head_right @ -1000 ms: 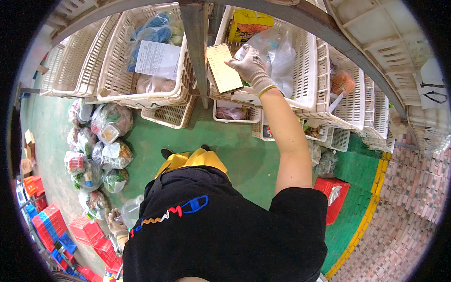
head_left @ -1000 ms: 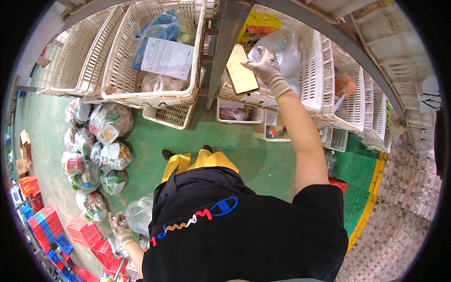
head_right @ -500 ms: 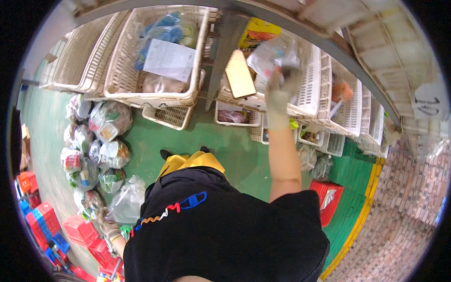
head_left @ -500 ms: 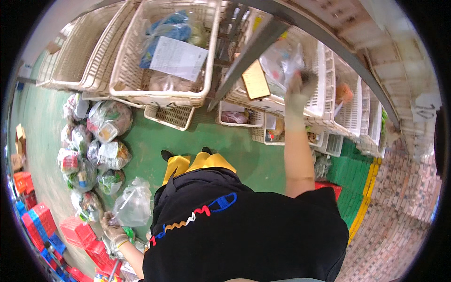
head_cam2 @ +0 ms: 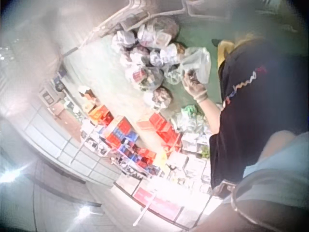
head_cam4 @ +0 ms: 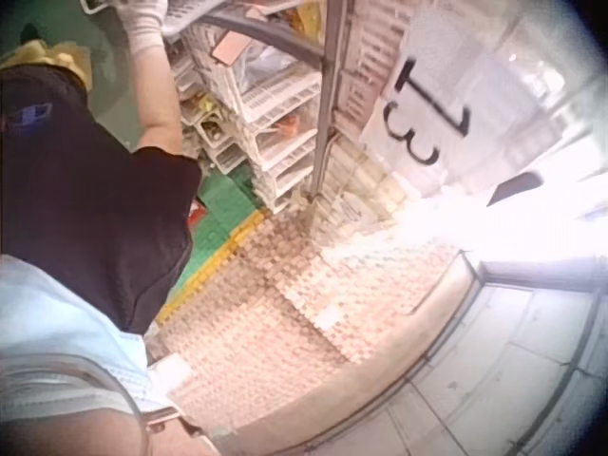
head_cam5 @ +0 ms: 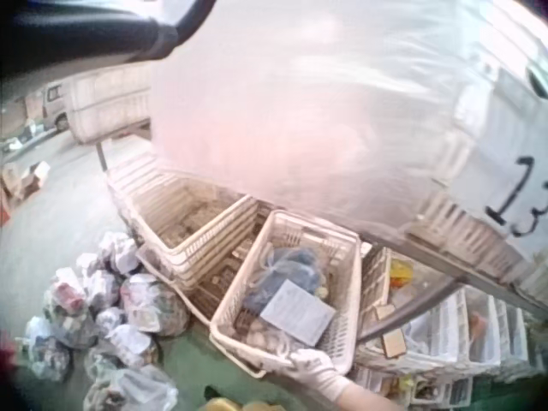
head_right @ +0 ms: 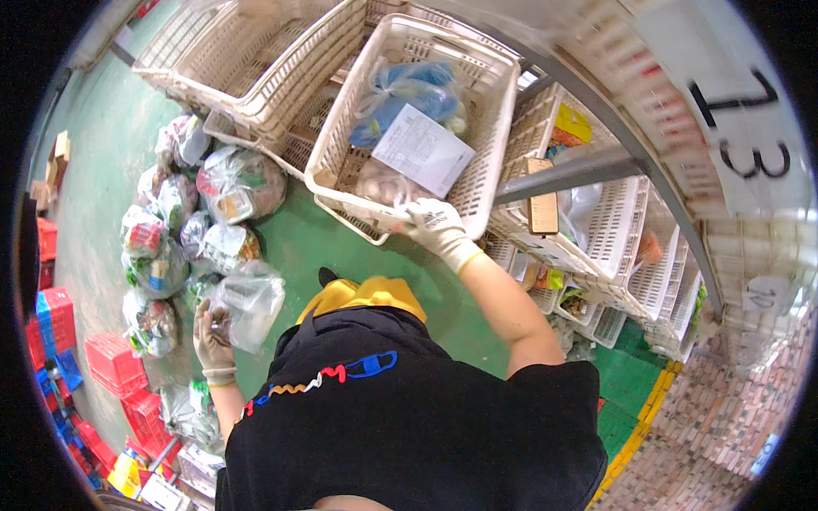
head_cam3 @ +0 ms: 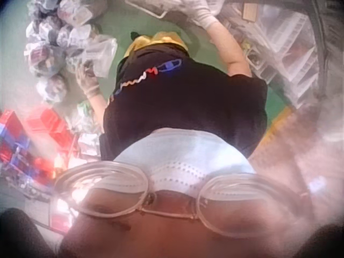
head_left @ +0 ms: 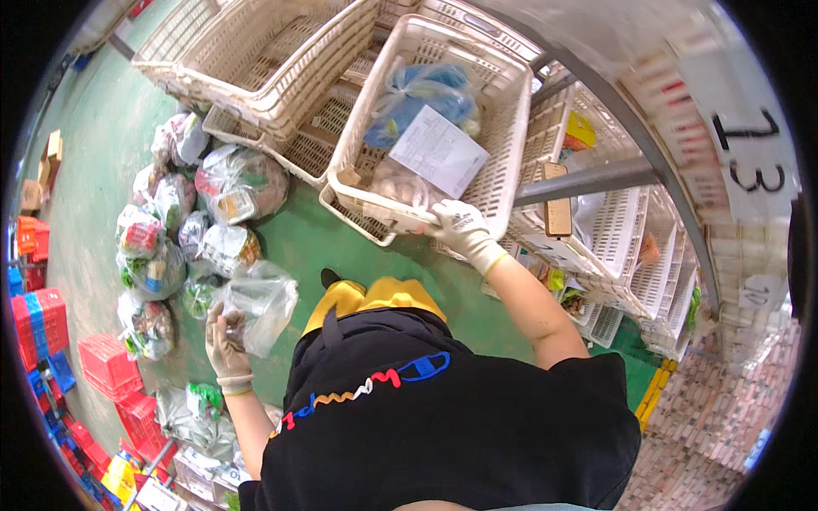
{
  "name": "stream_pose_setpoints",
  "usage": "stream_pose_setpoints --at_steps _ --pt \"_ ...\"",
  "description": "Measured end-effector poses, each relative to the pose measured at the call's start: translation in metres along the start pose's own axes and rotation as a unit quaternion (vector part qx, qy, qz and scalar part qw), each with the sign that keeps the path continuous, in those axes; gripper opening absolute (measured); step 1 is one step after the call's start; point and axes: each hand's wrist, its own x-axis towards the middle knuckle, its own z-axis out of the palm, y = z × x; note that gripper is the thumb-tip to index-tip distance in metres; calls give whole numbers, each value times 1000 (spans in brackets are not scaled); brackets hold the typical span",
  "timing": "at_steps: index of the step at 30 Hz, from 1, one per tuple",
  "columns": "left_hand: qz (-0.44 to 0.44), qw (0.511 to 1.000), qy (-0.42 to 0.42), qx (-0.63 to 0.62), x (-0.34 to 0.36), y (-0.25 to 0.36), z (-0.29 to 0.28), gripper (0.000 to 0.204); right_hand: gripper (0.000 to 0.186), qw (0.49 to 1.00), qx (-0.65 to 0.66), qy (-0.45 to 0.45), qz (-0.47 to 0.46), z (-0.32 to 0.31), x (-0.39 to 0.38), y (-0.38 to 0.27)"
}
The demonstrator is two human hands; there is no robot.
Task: The person sorts various food items and produce from plastic bins into plastic bags, tying the bags closed and placing them onto the floor or into other bins.
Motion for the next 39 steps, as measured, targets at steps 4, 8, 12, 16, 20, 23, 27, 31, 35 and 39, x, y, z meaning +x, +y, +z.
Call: stream_pose_setpoints --at_steps 4,8,12,16,20,23,27,31,35,39 --pt "-46 997 -56 -37 14 13 35 30 59 924 292 185 165 41 67 105" --pt "-71 987 -112 -88 31 36 82 32 48 926 -73 -136 345 7 104 134" --pt "51 971 -204 110 26 64 145 35 34 981 144 67 109 -45 88 71" --pt "11 921 -372 119 26 52 219 44 70 952 -1 30 306 16 109 120" --pt "-38 914 -392 99 22 36 243 38 79 908 38 -23 418 50 107 134" --pt "-62 924 -341 162 24 25 223 33 52 953 2 -37 301 22 104 126" --pt "-109 866 -437 219 9 27 230 28 22 588 718 346 139 -65 81 10" --pt "-1 922 -364 132 13 -32 242 52 43 459 875 131 77 -87 54 -87" --pt "49 989 -108 -90 2 31 279 39 40 458 886 40 58 -55 36 -115" --pt "52 996 -66 10 31 43 213 25 36 753 623 -168 125 -71 72 -37"
